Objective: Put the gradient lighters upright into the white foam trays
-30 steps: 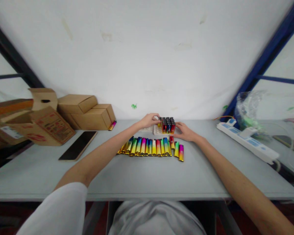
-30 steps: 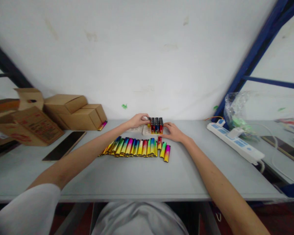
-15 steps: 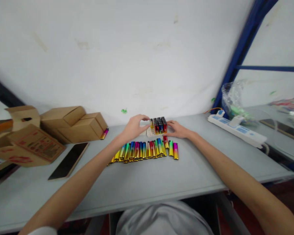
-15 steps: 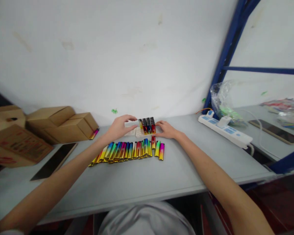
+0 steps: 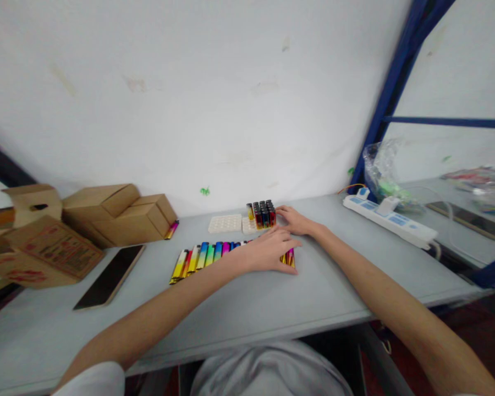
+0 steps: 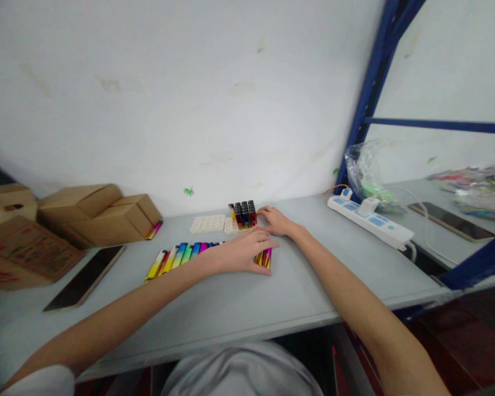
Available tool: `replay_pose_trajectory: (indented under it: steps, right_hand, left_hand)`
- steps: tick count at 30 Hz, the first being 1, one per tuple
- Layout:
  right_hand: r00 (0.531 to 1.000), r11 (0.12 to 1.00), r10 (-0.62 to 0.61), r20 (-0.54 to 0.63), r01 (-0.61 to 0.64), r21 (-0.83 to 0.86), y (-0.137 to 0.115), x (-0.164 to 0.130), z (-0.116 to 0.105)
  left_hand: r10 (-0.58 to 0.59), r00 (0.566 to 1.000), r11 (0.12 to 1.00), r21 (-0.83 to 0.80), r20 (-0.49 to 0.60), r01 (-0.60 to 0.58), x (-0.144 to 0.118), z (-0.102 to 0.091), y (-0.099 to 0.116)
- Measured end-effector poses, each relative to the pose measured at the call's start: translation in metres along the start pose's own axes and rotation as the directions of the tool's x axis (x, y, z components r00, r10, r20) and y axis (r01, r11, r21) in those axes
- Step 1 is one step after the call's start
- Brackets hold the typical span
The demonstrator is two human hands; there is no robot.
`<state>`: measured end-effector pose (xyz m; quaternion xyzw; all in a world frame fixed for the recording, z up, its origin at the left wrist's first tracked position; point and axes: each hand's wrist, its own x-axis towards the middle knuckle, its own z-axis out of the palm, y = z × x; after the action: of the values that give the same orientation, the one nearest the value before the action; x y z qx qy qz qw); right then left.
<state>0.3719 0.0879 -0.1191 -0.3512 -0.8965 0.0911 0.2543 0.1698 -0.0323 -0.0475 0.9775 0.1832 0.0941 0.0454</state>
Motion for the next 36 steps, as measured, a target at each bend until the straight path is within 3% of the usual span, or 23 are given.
replay_pose_trajectory:
  steps: [3,8,10,14,16,20,26,29,34,36]
  right_hand:
    - [1.000,1.000,0.005,0.007,-0.005,-0.013,0.002,0.000,0.001]
    - [0.996,0.995,-0.086,0.023,0.087,-0.049,0.004,0.001,-0.001]
    - [0.992,0.992,-0.117,0.042,0.119,-0.049,0.002,0.000,-0.002]
    - [0.998,0.998,-0.057,0.028,0.058,-0.036,-0.002,-0.001,-0.003]
    - [1.000,1.000,-0.013,-0.007,0.012,-0.019,-0.004,-0.002,-0.002]
    - [0.999,1.000,0.005,-0.035,-0.006,-0.005,-0.010,-0.004,-0.002]
    - [1.000,1.000,0.007,-0.002,-0.007,-0.008,-0.013,-0.004,-0.007]
    - [1.000,1.000,0.000,-0.003,0.000,-0.009,-0.013,-0.005,-0.008]
    - [1.000,1.000,0.002,-0.014,-0.002,-0.011,-0.012,-0.006,-0.006]
    - [1.000,1.000,0.006,-0.025,-0.006,-0.004,-0.012,-0.006,-0.006]
  left_hand:
    - [-0.017,1.000,0.995,-0.096,-0.016,0.016,0.004,-0.002,0.001]
    - [-0.068,0.965,0.913,-0.406,-0.252,-0.042,-0.006,-0.022,0.016]
    - [-0.148,0.949,0.814,-0.579,-0.278,-0.043,-0.015,-0.031,0.021]
    - [-0.323,0.928,0.516,-0.856,-0.186,0.008,-0.033,-0.040,0.022]
    - [-0.447,0.874,0.467,-0.883,-0.193,0.044,-0.042,-0.041,0.019]
    - [-0.632,0.721,0.467,-0.882,-0.284,0.062,-0.059,-0.040,0.012]
    - [-0.711,0.656,0.340,-0.940,-0.252,0.007,-0.073,-0.036,0.007]
    - [-0.719,0.660,0.312,-0.950,-0.216,0.029,-0.072,-0.037,0.008]
    - [-0.636,0.754,0.217,-0.976,-0.166,-0.032,-0.071,-0.036,0.013]
    - [-0.635,0.758,0.166,-0.985,-0.149,-0.055,-0.071,-0.036,0.014]
